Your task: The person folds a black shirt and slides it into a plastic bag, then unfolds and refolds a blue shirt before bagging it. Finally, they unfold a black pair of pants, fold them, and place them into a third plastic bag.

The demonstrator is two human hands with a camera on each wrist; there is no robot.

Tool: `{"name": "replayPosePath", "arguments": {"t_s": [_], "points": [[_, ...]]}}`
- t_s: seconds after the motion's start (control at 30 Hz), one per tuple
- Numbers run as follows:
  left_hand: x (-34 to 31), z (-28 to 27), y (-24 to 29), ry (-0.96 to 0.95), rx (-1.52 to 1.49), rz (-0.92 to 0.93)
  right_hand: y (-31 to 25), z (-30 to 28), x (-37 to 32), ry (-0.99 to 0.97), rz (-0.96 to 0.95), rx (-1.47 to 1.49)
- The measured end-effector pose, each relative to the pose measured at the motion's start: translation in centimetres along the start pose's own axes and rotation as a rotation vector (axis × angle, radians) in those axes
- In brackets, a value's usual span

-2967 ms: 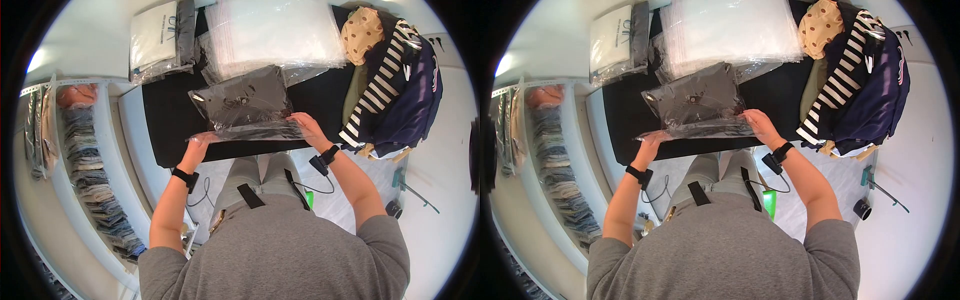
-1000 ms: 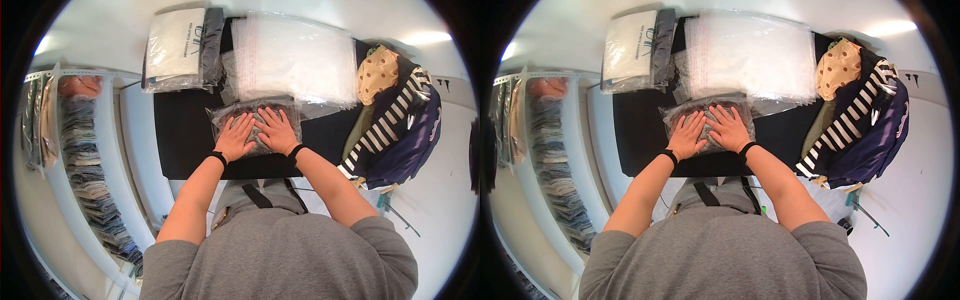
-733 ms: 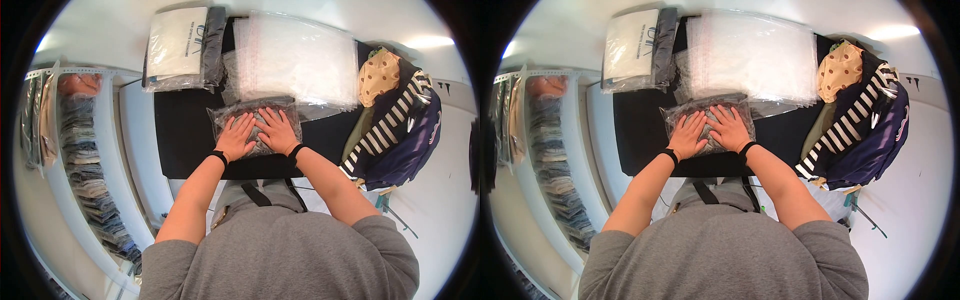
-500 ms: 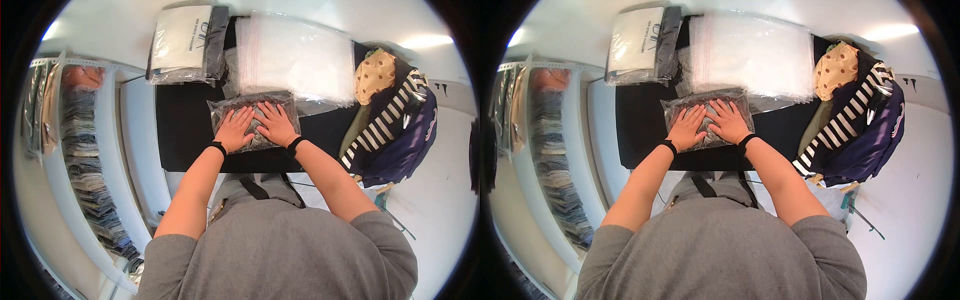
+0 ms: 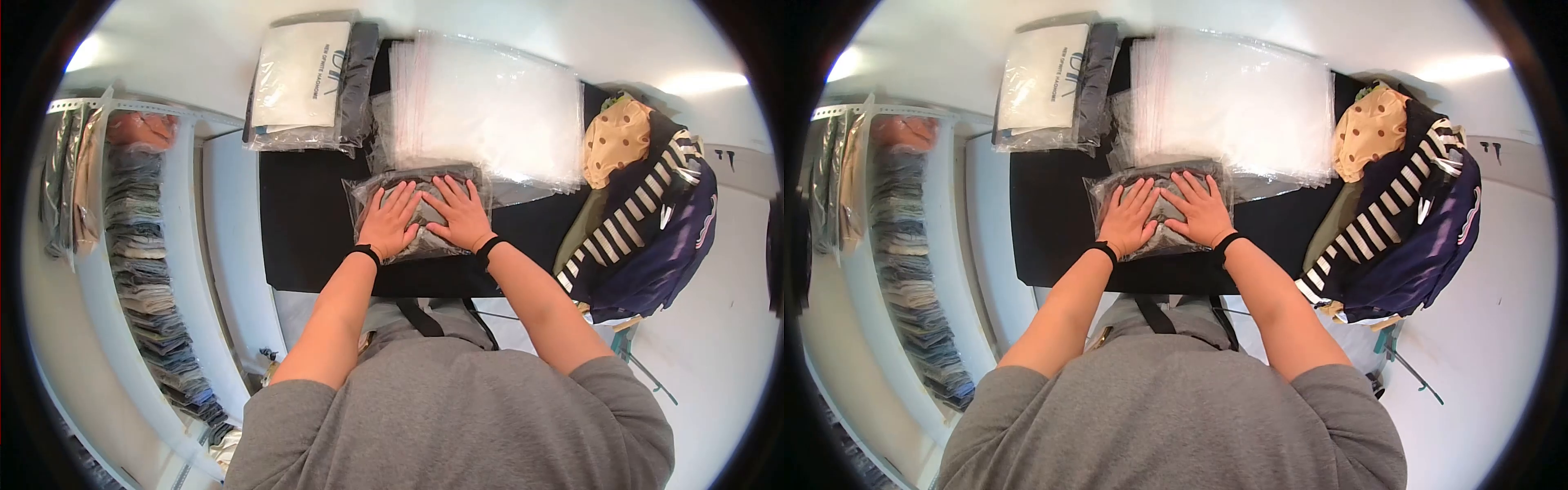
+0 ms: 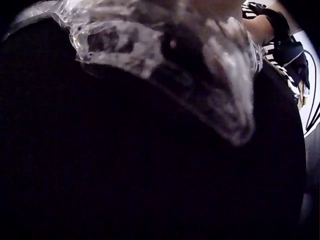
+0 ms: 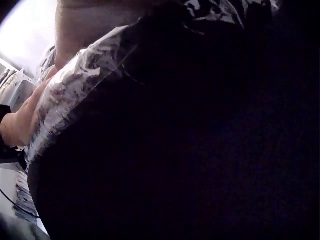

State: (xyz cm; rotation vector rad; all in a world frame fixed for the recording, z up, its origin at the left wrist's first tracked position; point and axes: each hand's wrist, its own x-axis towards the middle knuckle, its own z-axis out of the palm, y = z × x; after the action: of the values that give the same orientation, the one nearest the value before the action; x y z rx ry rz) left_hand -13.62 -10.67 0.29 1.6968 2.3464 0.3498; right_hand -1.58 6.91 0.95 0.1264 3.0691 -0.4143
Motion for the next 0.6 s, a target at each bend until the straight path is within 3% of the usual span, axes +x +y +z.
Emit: {"name": "replayPosePath", "arguments": {"t_s": [0.6], "points": [[0.83, 0.09, -0.55, -0.016, -0.021, 0.003, 0.58, 0.23, 0.62, -0.024, -0.006, 0.050]]}}
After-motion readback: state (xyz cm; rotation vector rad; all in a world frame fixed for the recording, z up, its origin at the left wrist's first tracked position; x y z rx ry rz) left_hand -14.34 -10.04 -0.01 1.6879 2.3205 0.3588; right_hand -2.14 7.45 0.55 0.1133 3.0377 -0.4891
